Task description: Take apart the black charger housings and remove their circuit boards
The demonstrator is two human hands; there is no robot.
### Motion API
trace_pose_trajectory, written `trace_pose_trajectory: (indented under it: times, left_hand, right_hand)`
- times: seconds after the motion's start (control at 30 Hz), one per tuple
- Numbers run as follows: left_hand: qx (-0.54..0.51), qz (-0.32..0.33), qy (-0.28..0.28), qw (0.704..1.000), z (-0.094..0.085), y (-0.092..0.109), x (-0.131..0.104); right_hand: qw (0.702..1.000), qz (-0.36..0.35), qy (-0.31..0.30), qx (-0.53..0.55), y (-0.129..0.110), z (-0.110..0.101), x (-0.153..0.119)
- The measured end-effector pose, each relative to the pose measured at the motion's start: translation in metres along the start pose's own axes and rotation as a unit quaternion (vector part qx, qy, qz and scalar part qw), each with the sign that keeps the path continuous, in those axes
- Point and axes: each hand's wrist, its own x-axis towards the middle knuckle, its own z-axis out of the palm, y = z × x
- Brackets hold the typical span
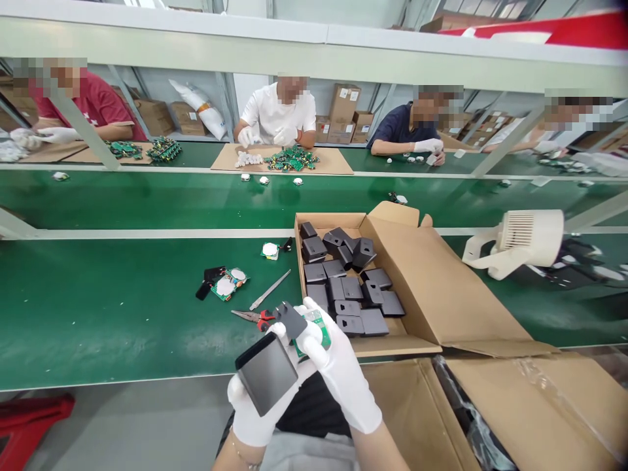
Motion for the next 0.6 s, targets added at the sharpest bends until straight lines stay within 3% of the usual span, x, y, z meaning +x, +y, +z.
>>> trace_pose_trajectory:
  times: [0.1,0.27,0.43,0.53,0.6]
  left_hand:
    - [0.012,-0.020,-0.001,1.000,0.0043,-0.0057,-0.0011]
    - [-0.026,-0.001,-0.003,1.000,0.0081,-0.0108,-0.0009]
    - [-0.054,0.010,-0.013,0.998,0.0078,-0.0069,0.0005]
    - [-0.016,0.008,-0.017,1.000,0.0037,-0.0086,-0.0016]
    - [0.077,0.010,-0.016,0.997,0.0013,-0.0100,-0.0039]
  right_hand:
    - [0.996,0.026,0.016,0.081,0.0024,0.0064,-0.0003]
    - [0.995,0.006,0.044,0.094,0.0073,0.0108,0.0001]
    - [0.995,-0.031,0.000,0.091,0.0108,0.0038,0.0013]
    - [0.999,-0.011,0.001,0.051,0.0083,0.0016,0.0006]
    - [0.999,0.008,0.017,0.040,0.0067,0.0038,-0.0007]
